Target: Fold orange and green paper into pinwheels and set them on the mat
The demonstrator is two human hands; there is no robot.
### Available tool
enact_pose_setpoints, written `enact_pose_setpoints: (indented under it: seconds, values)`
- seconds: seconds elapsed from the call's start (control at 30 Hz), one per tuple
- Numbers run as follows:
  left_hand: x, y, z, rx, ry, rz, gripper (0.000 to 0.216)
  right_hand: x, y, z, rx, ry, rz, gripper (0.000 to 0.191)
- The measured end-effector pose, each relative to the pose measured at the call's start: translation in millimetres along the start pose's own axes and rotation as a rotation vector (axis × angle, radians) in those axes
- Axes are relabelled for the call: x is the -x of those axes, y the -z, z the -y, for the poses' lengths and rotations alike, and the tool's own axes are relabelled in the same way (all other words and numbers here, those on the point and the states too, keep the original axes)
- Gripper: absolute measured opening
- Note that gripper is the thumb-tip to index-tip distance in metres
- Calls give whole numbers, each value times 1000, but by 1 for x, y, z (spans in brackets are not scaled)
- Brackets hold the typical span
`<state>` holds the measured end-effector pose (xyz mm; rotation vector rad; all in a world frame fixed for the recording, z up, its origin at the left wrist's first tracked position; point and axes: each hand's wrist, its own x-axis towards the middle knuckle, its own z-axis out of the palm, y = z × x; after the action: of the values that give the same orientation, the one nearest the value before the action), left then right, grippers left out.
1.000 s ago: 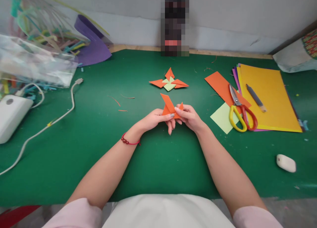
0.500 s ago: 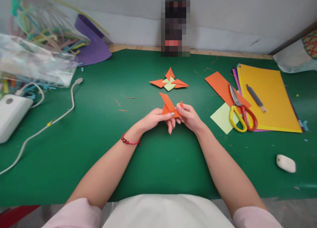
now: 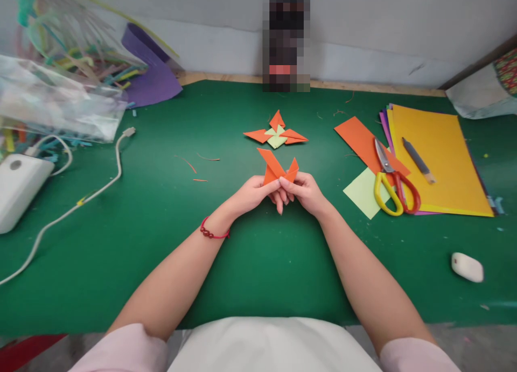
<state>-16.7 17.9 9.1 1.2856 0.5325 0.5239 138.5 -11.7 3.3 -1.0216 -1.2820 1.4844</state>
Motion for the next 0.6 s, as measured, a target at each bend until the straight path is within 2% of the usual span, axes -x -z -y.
enact_pose_setpoints:
  seconds: [0.2, 0.3, 0.43, 0.6]
  values:
    - [0, -2, -1, 8, 14, 0, 46, -1, 3, -5, -56, 13, -8, 42]
    - [0, -2, 1, -12, 7, -6, 44, -1, 3, -6, -84, 4, 16, 49]
    - [0, 2, -1, -42, -9, 82, 47, 1, 3, -4, -87, -11, 54, 57]
    - [1, 9, -5, -56, 28, 186, 50, 3, 5, -1, -68, -9, 59, 47]
